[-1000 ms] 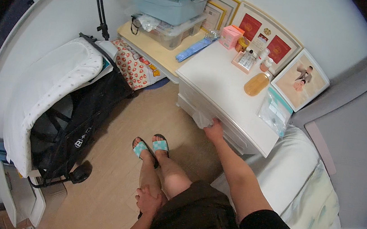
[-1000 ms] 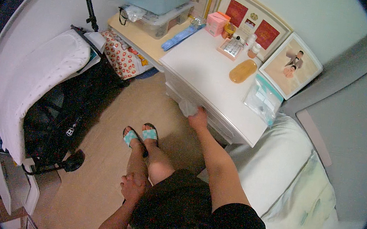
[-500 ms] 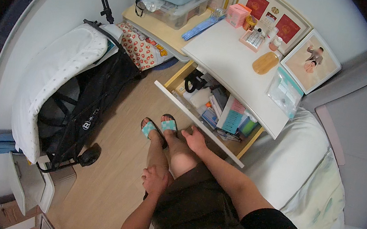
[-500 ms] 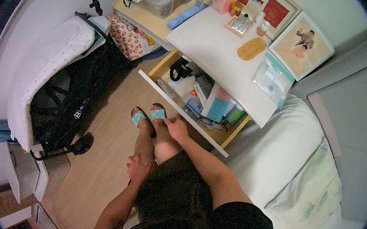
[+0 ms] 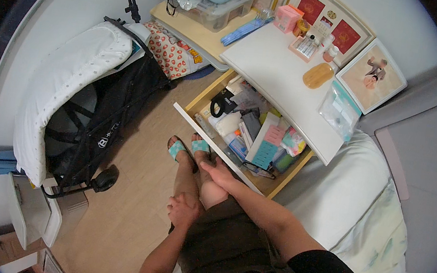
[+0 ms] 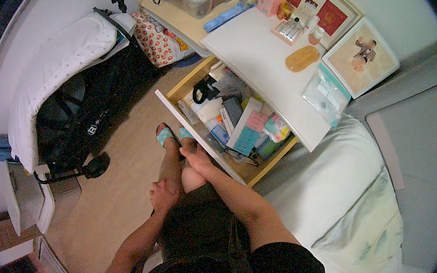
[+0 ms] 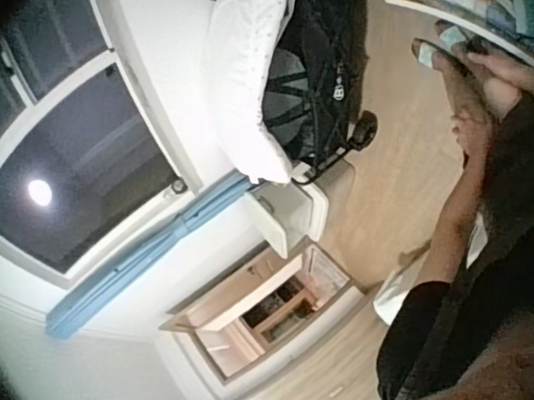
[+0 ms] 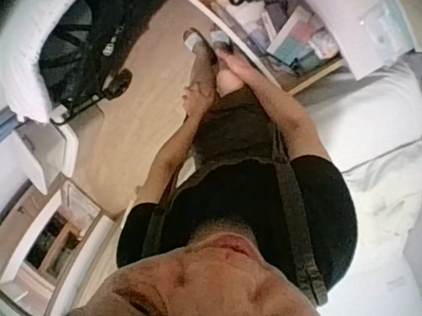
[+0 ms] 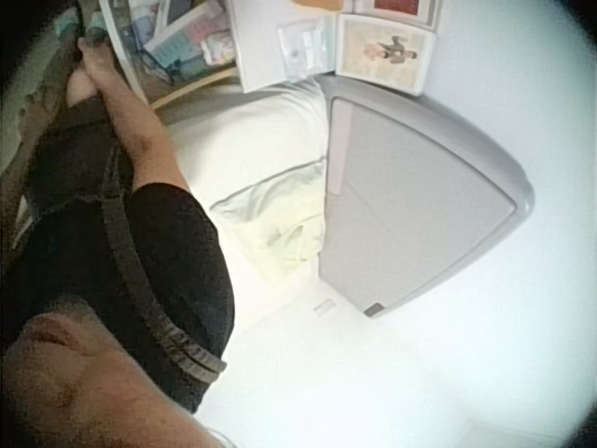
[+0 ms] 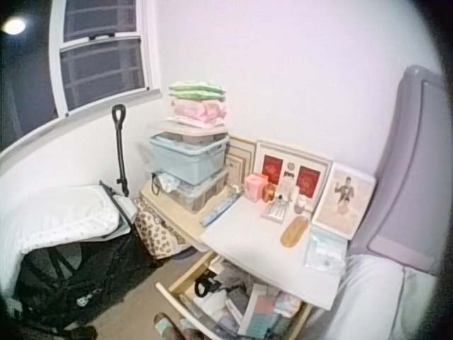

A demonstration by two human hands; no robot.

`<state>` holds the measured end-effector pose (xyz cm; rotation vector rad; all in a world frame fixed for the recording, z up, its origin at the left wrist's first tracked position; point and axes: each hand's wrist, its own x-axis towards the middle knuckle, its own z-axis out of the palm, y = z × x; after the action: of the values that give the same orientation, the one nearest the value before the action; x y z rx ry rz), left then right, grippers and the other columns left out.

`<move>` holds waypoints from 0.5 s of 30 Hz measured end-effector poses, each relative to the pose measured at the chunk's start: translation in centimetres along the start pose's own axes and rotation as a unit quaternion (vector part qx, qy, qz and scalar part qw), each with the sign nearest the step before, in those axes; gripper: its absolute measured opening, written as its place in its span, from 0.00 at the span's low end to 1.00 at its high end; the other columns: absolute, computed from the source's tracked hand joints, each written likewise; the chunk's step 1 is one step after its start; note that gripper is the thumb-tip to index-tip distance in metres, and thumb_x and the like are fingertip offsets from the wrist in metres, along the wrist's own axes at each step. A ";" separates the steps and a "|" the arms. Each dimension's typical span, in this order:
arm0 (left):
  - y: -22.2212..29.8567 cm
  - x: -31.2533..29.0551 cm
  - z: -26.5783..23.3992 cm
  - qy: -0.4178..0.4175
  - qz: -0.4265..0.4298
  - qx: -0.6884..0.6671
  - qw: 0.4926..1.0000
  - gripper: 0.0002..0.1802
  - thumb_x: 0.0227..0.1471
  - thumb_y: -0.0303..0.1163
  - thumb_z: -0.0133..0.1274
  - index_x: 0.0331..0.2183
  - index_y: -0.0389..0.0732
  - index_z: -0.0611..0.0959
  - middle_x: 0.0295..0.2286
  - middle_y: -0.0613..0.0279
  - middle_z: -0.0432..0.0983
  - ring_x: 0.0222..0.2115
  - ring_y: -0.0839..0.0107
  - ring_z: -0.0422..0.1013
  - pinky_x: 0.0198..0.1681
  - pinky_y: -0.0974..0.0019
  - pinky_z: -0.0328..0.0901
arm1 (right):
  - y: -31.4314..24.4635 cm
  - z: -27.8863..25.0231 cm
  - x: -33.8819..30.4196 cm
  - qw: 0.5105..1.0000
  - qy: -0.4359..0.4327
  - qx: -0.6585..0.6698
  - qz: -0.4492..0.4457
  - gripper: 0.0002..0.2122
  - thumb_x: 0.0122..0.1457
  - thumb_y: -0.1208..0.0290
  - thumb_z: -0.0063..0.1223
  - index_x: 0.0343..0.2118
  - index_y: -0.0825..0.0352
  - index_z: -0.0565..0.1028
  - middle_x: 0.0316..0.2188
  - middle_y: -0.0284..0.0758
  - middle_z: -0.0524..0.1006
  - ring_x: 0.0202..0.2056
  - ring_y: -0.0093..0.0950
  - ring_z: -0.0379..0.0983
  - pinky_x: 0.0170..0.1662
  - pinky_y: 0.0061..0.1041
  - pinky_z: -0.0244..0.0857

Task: The person folds two small patterned cloth items on a bed, then smooths and folds a larger white sheet. The person opens a bedside drawer and retrieves a black hair tie.

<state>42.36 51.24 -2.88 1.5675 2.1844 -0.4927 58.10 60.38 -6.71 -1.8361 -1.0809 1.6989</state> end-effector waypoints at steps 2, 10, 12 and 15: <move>0.1 0.1 -0.1 -0.007 -0.005 0.008 1.000 0.34 0.37 0.52 0.51 0.47 0.50 0.65 0.41 0.53 0.56 0.39 0.51 0.61 0.37 0.55 0.65 | -0.7 0.0 -0.5 0.999 -0.011 -0.014 0.033 0.47 0.43 0.42 0.49 0.56 0.74 0.43 0.57 0.53 0.44 0.59 0.44 0.40 0.60 0.29 0.36; -1.2 0.2 -0.3 -0.008 -0.010 -0.021 1.000 0.36 0.36 0.51 0.53 0.47 0.49 0.64 0.42 0.53 0.56 0.40 0.50 0.61 0.38 0.55 0.65 | 1.1 -8.1 -4.2 0.985 0.158 0.049 -0.055 0.20 0.48 0.69 0.54 0.43 0.72 0.66 0.38 0.42 0.68 0.40 0.34 0.64 0.44 0.26 0.58; -1.3 0.2 -0.1 0.009 -0.010 -0.031 0.999 0.35 0.36 0.50 0.54 0.47 0.49 0.64 0.42 0.53 0.56 0.41 0.50 0.61 0.38 0.55 0.65 | 3.2 -11.0 -3.6 0.896 0.425 -0.098 -0.089 0.24 0.44 0.66 0.57 0.43 0.72 0.64 0.38 0.44 0.67 0.41 0.37 0.64 0.45 0.30 0.58; -1.3 0.1 -0.2 0.015 -0.017 -0.043 0.999 0.35 0.36 0.50 0.53 0.47 0.50 0.64 0.42 0.54 0.57 0.41 0.50 0.61 0.38 0.55 0.65 | 5.1 -11.9 -1.4 0.864 0.487 -0.124 0.034 0.30 0.41 0.62 0.59 0.45 0.72 0.60 0.42 0.48 0.65 0.40 0.45 0.64 0.43 0.39 0.59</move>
<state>41.03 51.02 -2.72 1.5043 2.2280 -0.3813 70.98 58.57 -7.56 -2.4461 -0.7784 0.4439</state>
